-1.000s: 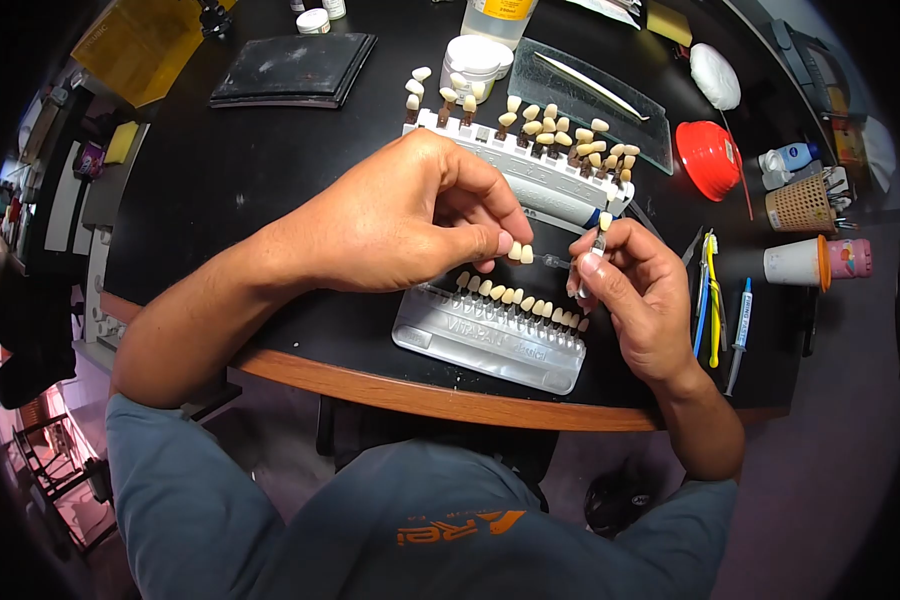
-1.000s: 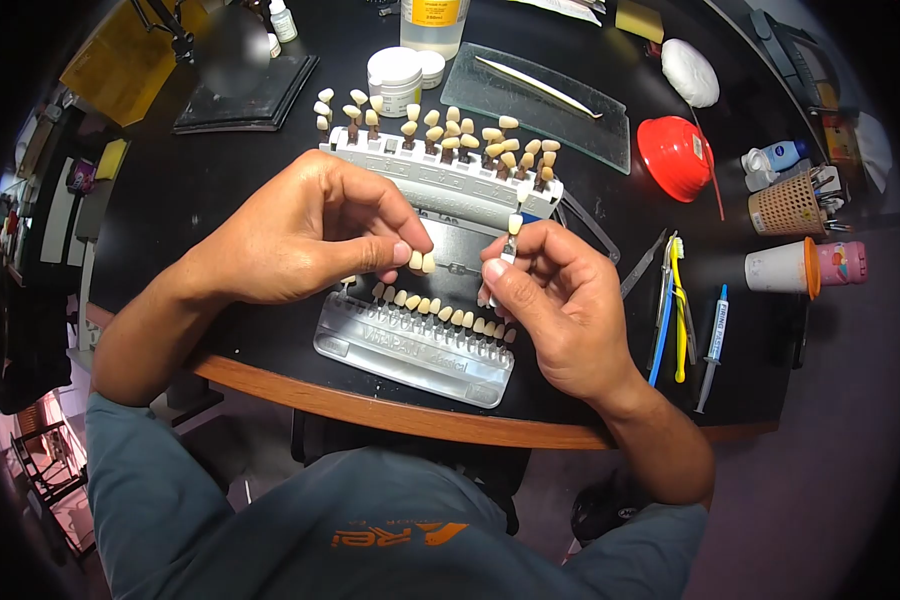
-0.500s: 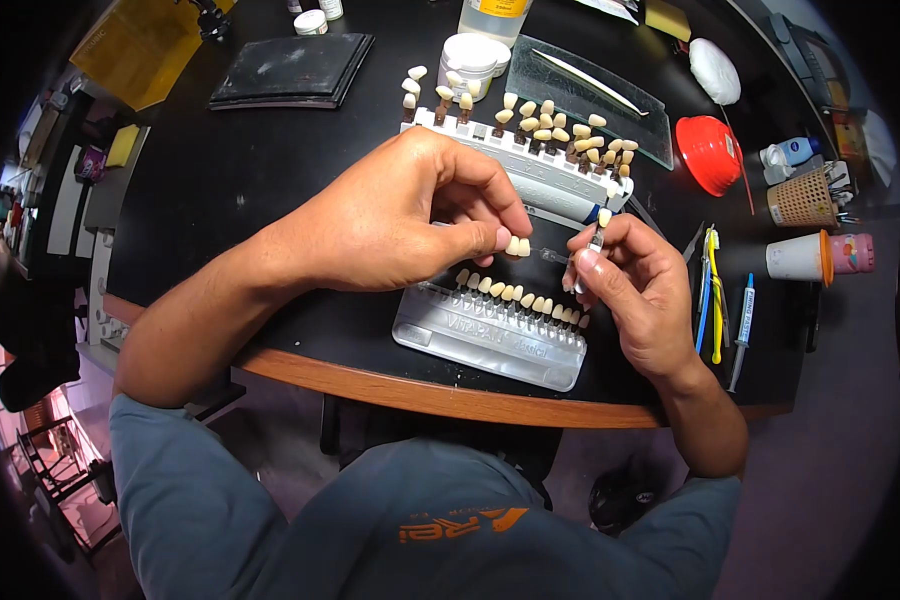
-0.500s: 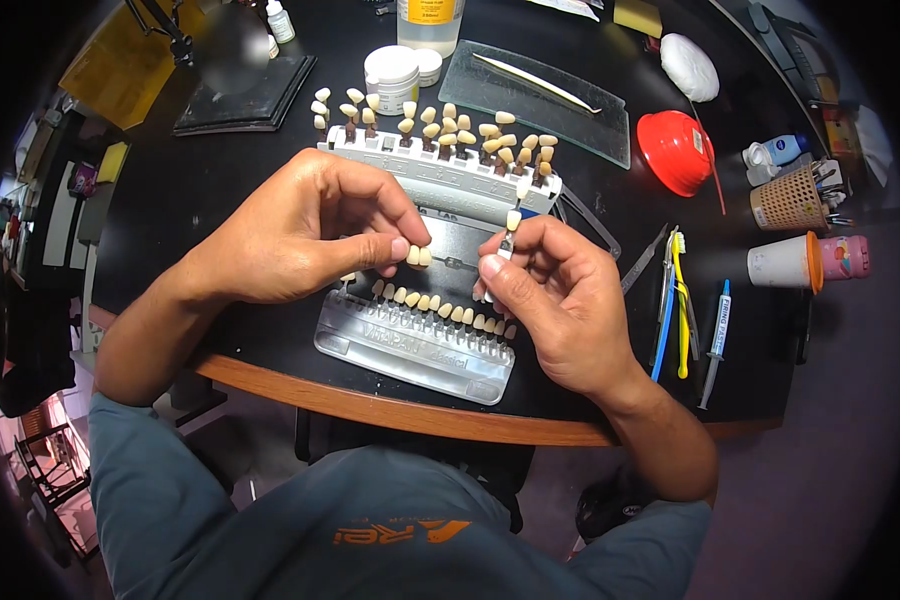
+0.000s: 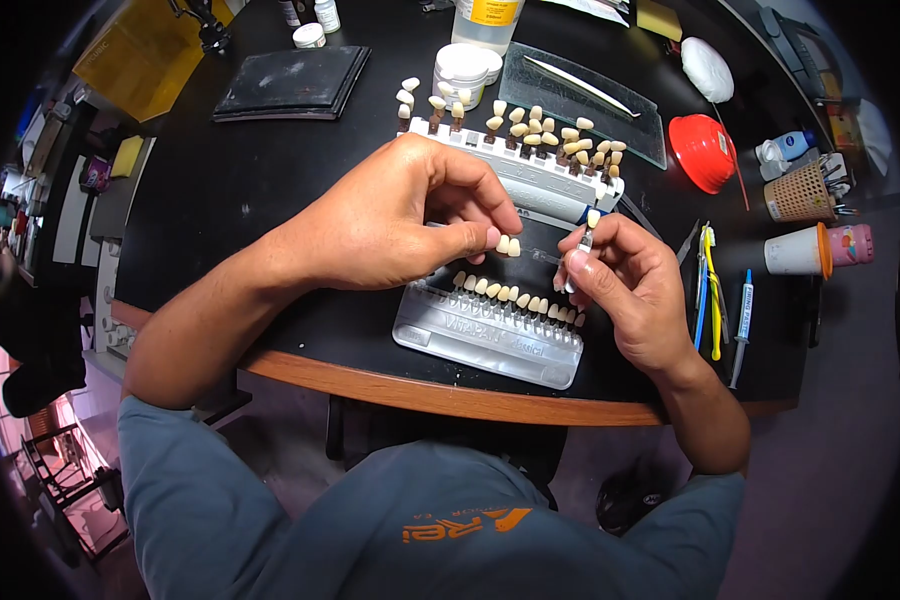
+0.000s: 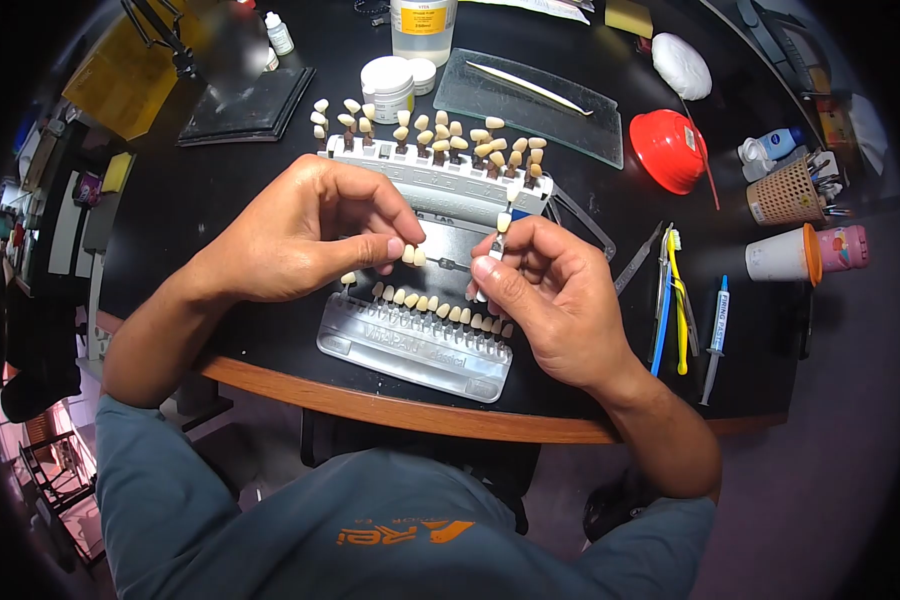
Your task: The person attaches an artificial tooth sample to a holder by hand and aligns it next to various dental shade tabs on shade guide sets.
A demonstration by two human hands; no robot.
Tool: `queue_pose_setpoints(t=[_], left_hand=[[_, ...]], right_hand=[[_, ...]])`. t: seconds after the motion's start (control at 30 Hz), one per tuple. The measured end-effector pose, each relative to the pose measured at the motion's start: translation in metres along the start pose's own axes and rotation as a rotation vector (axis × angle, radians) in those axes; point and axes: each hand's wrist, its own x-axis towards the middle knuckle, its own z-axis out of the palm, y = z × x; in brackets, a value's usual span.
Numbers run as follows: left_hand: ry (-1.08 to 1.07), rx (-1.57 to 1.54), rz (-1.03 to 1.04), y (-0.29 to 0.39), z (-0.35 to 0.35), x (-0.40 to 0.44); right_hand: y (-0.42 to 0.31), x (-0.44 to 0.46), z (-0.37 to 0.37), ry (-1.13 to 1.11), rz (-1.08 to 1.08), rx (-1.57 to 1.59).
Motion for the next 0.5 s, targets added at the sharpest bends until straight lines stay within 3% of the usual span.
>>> queue_pose_setpoints(t=[0.5], left_hand=[[0.006,0.023,0.027,-0.0014,0.0003,-0.0003]], right_hand=[[0.0003,0.0003,0.0027,0.024,0.027,0.049]])
